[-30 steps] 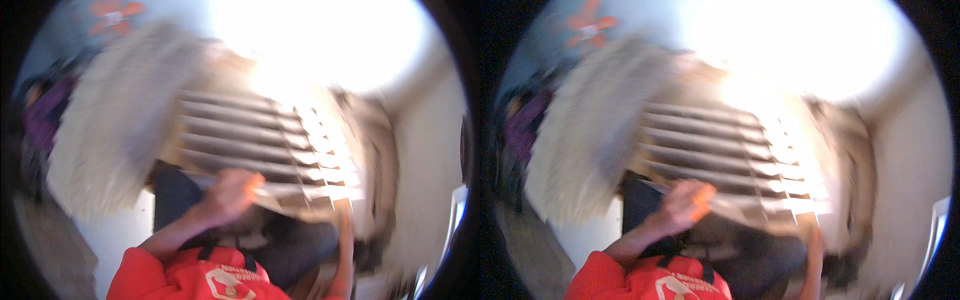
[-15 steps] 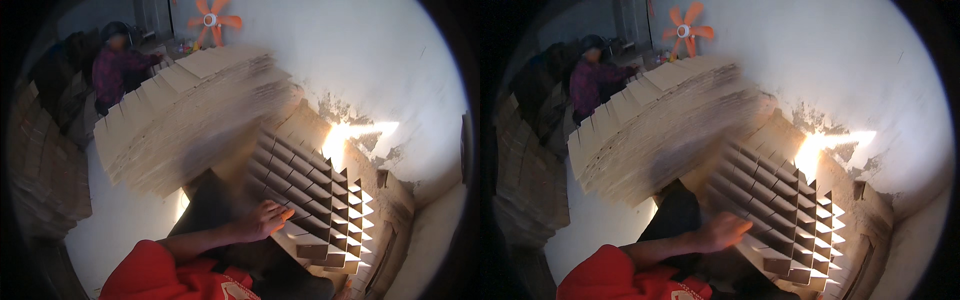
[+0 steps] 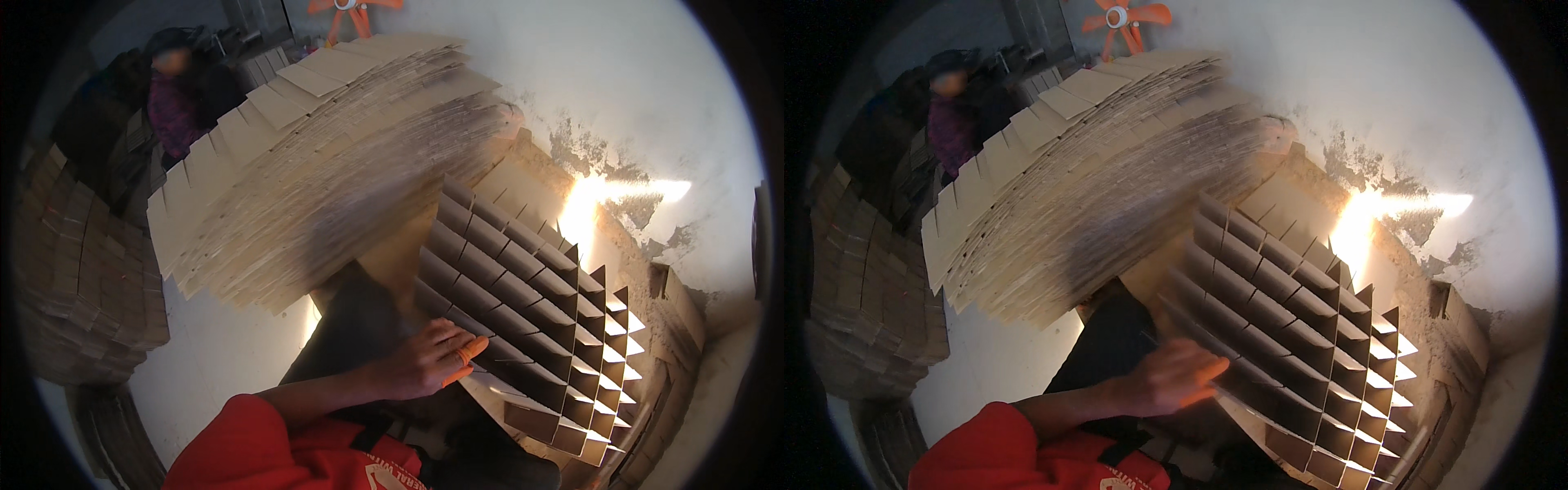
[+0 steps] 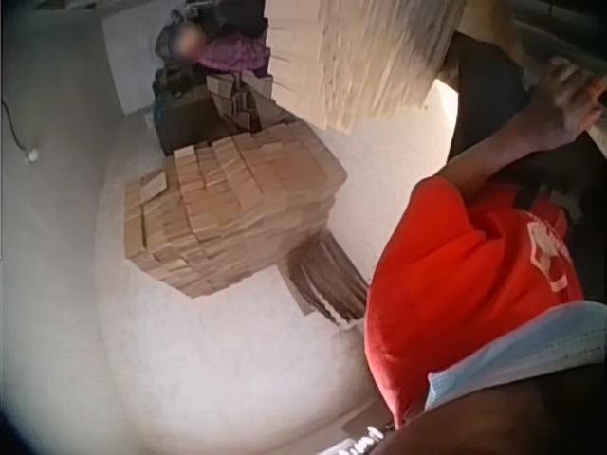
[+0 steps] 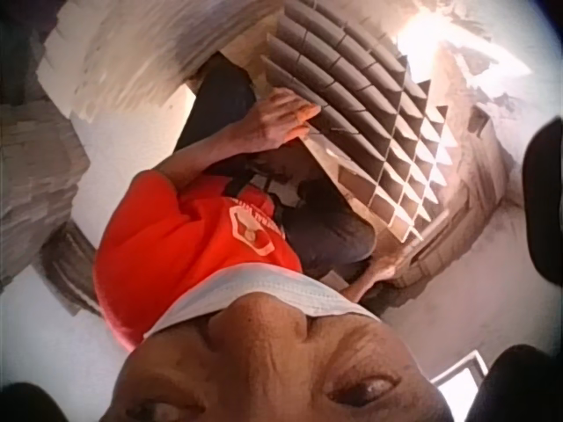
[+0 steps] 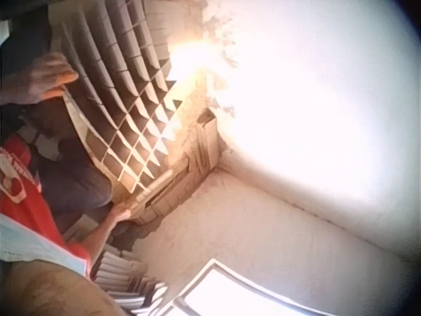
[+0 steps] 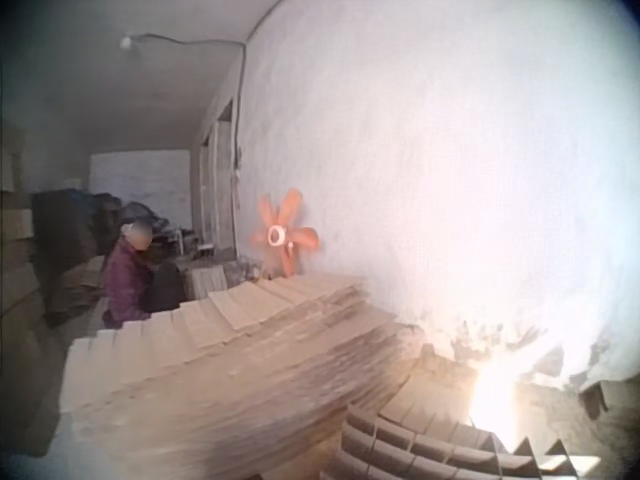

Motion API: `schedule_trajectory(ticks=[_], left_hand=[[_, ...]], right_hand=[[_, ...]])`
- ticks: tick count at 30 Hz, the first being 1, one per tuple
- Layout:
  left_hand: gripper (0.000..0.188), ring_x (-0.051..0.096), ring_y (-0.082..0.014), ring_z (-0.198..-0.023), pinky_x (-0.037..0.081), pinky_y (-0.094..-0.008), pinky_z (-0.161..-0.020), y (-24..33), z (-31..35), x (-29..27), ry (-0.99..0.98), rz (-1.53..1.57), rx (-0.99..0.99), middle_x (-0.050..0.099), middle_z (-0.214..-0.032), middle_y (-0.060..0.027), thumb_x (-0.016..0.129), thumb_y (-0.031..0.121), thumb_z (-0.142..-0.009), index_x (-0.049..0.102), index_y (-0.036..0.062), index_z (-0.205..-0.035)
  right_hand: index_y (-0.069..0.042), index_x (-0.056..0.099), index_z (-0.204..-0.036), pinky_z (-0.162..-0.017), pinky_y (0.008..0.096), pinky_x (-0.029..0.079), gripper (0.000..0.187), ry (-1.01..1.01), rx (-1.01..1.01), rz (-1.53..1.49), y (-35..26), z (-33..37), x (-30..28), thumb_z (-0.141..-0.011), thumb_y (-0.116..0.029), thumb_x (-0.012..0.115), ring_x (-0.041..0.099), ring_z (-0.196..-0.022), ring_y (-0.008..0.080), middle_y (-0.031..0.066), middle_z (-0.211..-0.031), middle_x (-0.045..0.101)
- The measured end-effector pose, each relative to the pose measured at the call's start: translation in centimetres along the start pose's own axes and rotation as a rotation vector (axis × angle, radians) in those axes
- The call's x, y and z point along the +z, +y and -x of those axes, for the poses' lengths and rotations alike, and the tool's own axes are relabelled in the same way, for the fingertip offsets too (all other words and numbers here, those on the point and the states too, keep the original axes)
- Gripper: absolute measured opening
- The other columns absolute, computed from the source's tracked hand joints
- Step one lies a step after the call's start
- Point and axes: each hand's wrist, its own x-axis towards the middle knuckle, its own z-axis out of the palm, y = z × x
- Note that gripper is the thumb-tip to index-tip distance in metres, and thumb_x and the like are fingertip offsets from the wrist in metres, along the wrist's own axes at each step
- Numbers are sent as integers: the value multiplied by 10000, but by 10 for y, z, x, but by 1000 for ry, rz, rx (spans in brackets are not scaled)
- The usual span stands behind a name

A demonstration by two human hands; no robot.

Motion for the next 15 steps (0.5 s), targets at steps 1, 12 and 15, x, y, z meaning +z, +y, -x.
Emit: schedule_trajectory(ticks=[1,12,15], left_hand=[[423,608,-302,-1009,468,-444,-901,-1,1,-2,22,-9,-7,631,-1094,-173,756,79,-774,609,-83,-1136],[472,619,-279,-947,476,-425,-849,-2,-11,8,-73,73,79,632,-1036,-147,758,167,-798,585,-43,-1183],[449,645,-256,-795,494,-403,-759,2,-15,13,-117,90,123,653,-900,-112,756,132,-769,599,-29,-1157]], right_hand=[[-80,460,-1445,-619,472,524,560,102,135,-3,-20,-16,-18,-924,-232,600,670,-754,348,241,-987,689],[-55,352,-1507,-939,477,427,730,176,-268,-597,-156,-177,-200,-833,-153,616,500,-1125,337,182,-1295,506],[-43,350,-1506,-1039,484,392,753,114,-364,-737,-193,-190,-255,-806,-109,620,449,-1257,332,181,-1413,443]])
